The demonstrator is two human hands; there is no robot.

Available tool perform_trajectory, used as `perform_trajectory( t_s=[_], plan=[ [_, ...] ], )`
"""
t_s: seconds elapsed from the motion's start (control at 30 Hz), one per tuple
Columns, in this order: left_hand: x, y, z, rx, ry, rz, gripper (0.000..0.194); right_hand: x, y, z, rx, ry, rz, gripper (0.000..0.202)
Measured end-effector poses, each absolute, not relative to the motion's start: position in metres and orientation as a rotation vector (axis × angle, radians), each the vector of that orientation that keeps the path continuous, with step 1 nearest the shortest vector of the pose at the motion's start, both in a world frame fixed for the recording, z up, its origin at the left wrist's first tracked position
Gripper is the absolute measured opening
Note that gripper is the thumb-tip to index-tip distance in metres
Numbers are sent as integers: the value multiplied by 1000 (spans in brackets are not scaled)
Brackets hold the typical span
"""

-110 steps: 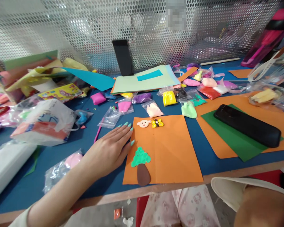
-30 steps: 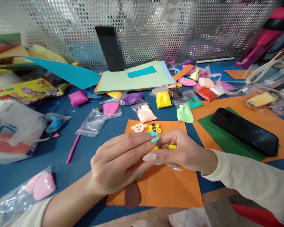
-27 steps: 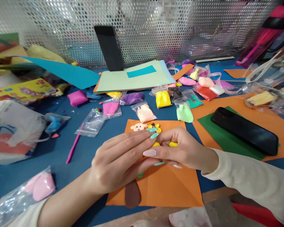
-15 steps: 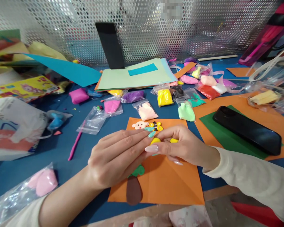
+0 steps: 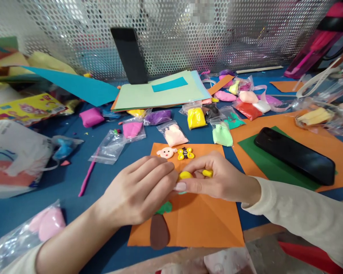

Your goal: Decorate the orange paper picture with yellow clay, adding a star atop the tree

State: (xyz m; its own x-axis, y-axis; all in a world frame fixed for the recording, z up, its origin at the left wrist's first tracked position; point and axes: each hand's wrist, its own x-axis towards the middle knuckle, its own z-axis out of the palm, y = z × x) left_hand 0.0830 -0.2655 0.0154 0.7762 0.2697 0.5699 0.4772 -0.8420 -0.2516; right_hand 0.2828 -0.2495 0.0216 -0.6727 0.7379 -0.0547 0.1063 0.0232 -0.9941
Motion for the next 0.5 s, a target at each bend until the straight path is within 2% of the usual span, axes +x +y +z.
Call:
perform_trajectory(
  t_s=[0.2, 0.5],
  plan=[
    [83, -270, 14, -2583, -560, -831, 8, 284, -251, 22, -683, -1673, 1877, 37],
    [87, -268, 19, -2567, -562, -905, 15, 284, -254, 23, -755, -1708, 1877, 36]
  ],
)
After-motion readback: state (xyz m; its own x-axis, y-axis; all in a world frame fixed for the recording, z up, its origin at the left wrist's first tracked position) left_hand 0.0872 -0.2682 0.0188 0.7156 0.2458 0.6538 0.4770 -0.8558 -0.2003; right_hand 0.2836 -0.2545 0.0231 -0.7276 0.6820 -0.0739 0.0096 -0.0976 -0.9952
